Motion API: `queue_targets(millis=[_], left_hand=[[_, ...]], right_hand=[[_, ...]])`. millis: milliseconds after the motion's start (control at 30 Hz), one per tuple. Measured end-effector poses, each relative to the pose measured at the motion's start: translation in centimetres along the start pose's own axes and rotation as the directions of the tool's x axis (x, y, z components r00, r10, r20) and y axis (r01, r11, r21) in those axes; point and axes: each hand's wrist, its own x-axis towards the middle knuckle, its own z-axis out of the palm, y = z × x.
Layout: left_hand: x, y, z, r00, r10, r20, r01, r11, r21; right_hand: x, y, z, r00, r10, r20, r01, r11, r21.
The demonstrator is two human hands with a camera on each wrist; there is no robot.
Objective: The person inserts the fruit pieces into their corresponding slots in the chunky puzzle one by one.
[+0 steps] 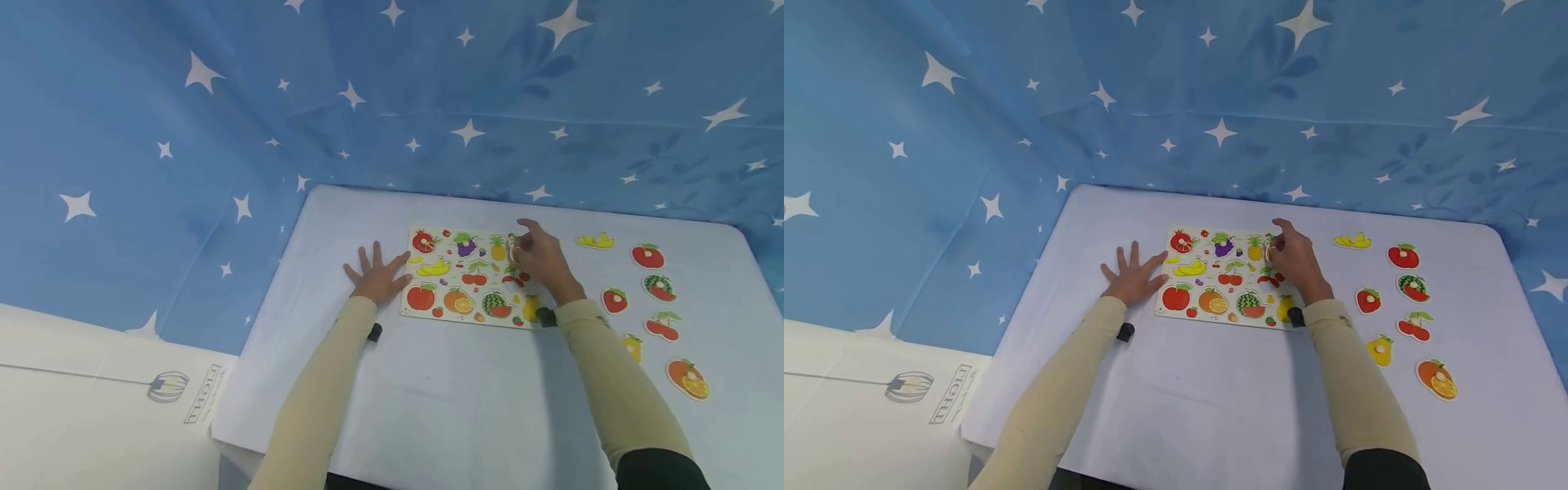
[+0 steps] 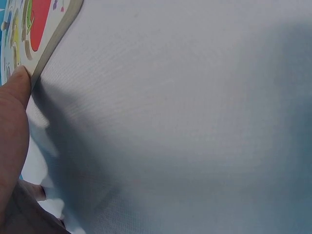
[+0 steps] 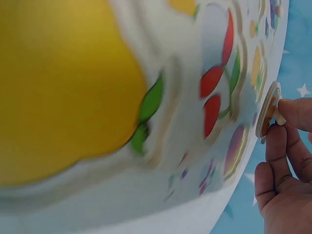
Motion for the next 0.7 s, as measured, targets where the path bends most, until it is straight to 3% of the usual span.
queue_targets(millis=[400,700], left_hand=[[-1.0,0.6,-0.7,1.000,-0.003,-0.019,0.003,1.000,0.012],[-0.6,0.4,-0.5,1.000,0.008,-0.012,-0.007,1.000,0.012]], right_hand=[[1.7,-1.3,1.8,0.998,-0.063,0.025,0.062,0.998,0.010],[2.2,-1.1,3.0,0.999,-0.022,0.032,0.023,0.999,-0.028]])
